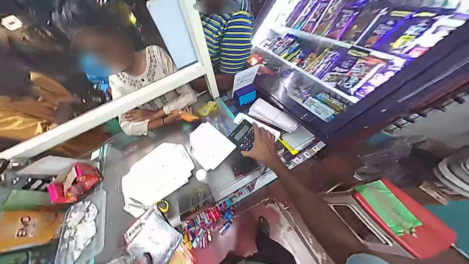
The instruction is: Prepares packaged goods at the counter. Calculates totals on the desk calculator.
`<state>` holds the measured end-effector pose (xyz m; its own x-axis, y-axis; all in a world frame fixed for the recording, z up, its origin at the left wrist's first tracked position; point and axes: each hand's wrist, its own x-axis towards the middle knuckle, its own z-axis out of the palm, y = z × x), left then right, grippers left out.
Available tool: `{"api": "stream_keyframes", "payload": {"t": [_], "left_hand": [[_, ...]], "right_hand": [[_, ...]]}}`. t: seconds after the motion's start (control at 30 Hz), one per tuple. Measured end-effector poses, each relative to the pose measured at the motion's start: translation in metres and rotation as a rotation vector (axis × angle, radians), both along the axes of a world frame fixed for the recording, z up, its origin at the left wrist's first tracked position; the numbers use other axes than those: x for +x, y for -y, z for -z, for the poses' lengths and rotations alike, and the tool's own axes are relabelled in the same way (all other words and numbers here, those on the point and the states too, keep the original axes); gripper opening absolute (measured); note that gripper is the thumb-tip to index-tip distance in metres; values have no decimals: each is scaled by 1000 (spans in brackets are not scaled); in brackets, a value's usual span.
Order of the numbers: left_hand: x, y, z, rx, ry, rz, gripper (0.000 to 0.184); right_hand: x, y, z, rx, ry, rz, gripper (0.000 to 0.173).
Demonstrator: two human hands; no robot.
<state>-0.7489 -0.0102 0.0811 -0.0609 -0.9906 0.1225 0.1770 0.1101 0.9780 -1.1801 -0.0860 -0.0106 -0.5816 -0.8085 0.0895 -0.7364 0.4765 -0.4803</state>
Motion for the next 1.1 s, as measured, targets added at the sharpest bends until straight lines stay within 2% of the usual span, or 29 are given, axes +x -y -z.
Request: {"api": "stream_keyframes", "payload": {"t": [0.07, 0.17, 0.23, 0.33, 0.4, 0.5, 0.6, 0.87, 1.1], "left_hand": [[-10, 5, 1, -34, 82, -31, 31], [-27, 8, 5, 51, 166, -123, 42], [-36, 8, 8, 107, 176, -166, 43], [-43, 8, 20, 130, 162, -206, 38], [-52, 7, 25, 187, 233, -264, 32], [-41, 9, 34, 214, 187, -331, 26], [-38, 19, 48, 174, 22, -246, 27], [-38, 27, 52, 90, 37, -170, 25], [-66, 12, 50, -16, 32, -264, 22]], "right_hand": [[32, -8, 6, -76, 38, 63, 131], [64, -17, 19, -127, 94, 138, 128], [63, -25, 28, -206, 117, 100, 110], [36, -39, 42, -308, 92, -49, 69], [20, -49, 50, -284, 12, -151, 57], [29, -47, 52, -244, 8, -284, 57], [26, -49, 54, -227, -62, -242, 59], [26, -52, 52, -228, -69, -239, 61], [0, -55, 48, -248, -43, -394, 56]]}}
